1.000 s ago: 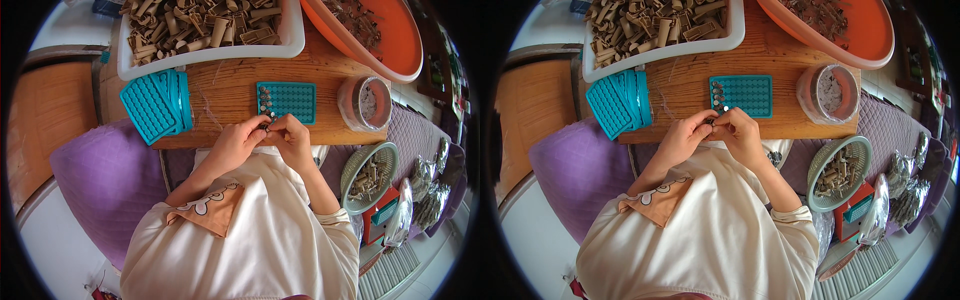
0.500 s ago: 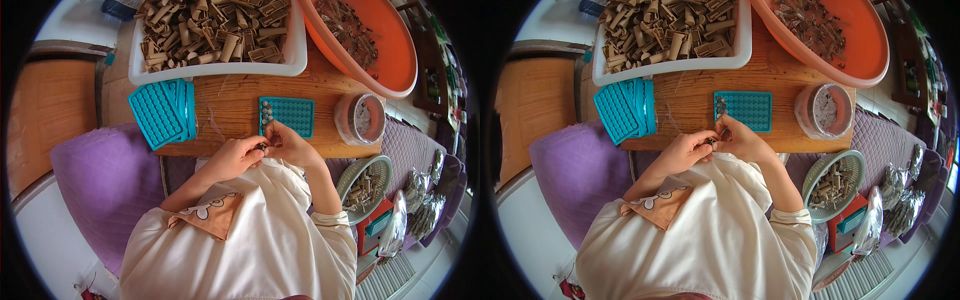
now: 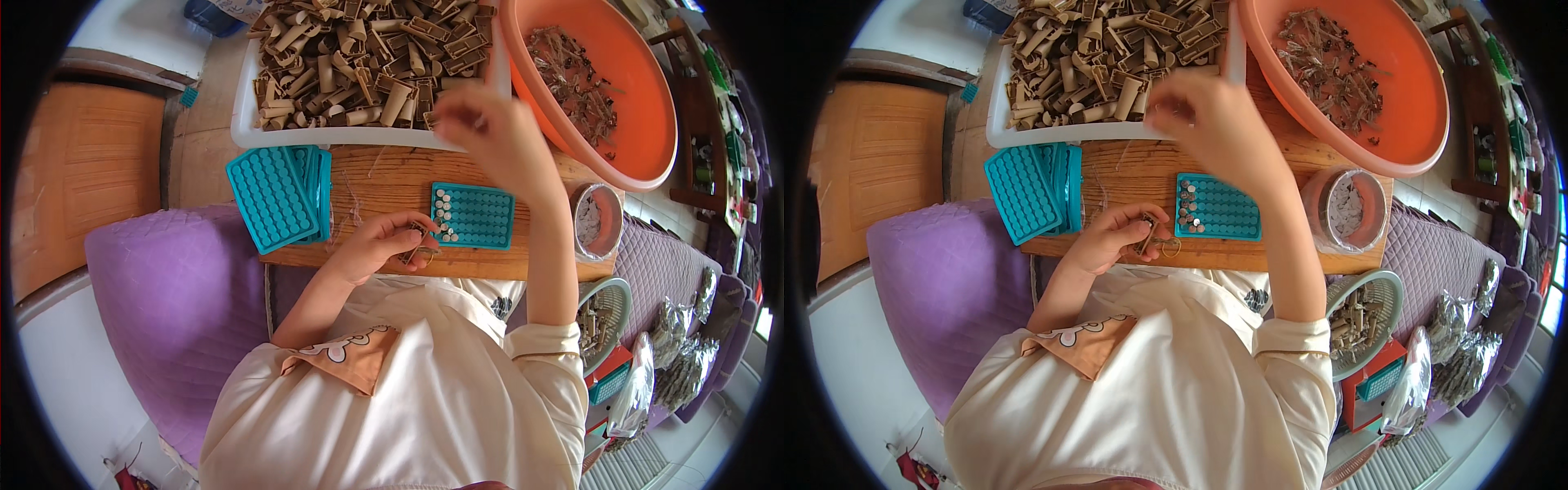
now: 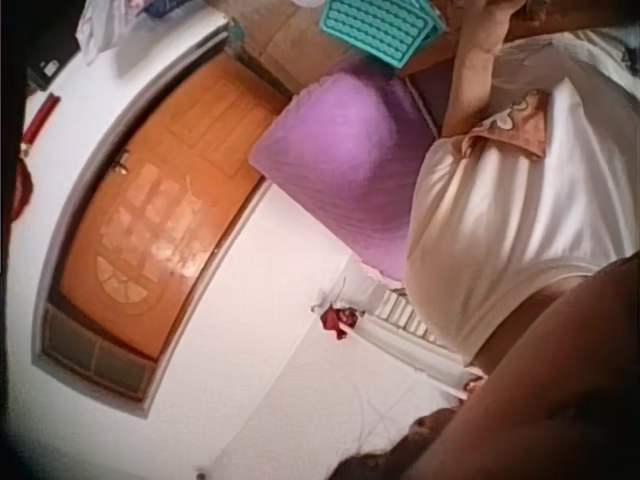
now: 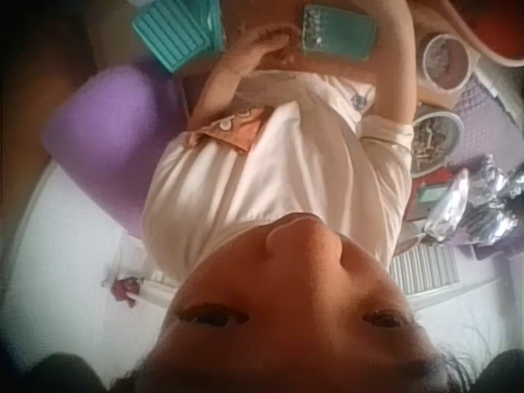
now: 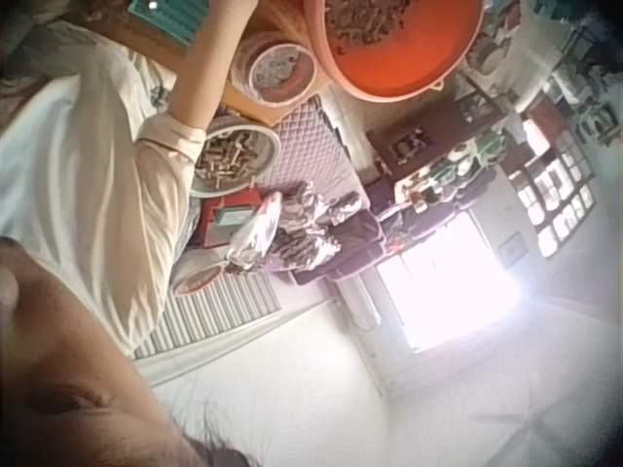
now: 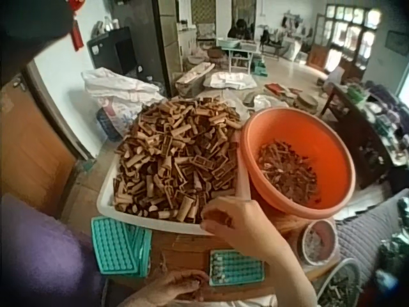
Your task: The person assembles small wooden components by inserting them into a teal plastic mold. They repeatedly pick up wooden pieces from a white bin, place them into the mold, and then remove the assembled units to place them into a green basket. The task involves repetitive hand manipulation of small parts.
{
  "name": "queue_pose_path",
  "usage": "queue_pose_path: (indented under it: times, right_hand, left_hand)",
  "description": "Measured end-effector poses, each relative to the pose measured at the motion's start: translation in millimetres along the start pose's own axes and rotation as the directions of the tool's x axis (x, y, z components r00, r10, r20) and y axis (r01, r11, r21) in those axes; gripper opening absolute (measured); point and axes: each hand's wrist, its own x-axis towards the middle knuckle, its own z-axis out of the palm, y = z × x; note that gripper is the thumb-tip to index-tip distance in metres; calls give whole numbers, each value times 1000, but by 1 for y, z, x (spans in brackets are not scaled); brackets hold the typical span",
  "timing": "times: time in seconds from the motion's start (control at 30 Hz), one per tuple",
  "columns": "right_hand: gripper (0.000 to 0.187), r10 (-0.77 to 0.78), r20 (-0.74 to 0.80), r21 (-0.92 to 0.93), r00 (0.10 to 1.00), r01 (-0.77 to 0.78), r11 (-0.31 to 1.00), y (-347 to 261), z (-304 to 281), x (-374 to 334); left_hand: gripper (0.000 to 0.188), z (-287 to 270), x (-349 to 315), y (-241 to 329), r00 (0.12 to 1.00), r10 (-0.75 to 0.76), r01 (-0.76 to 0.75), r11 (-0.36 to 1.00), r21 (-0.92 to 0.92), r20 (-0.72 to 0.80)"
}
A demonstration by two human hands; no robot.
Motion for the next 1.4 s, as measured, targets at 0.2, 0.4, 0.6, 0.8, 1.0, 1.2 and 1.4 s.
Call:
queue_pose_path:
  times: [0.2, 0.4, 0.6, 0.8, 1.0, 1.2, 1.4]
  right_hand:
    - [22, -53, -153, -636, 987, -57, 770, 29, 29, 83]
    - [25, 3, -121, -663, 993, -83, 744, 31, 29, 97]
    - [28, 48, -204, -92, 978, -68, 994, 25, -2, 54]
    - [17, 274, -315, 573, 909, -49, 818, 27, -9, -11]
    - [13, 359, -513, 320, 780, -214, 923, 28, 0, -50]
    - [15, 374, -596, 217, 710, -305, 927, 40, 9, -69]
    - [23, 376, -599, 269, 707, -265, 926, 38, 19, -83]
  left_hand:
    - [27, 22, 11, -3, 999, -11, 10, 1000, 14, 39]
    - [28, 37, 11, -7, 996, -22, 20, 999, 31, 83]
    - [28, 38, 11, -11, 995, 103, -103, 995, -14, -6]
    - [25, 48, 14, -4, 962, 215, -237, 964, -121, -167]
    - [24, 54, 16, 1, 969, 220, -230, 969, -92, -109]
    - [28, 57, 25, 6, 933, 329, -353, 914, -198, -145]
    - [32, 64, 29, 14, 884, 429, -449, 890, -82, -186]
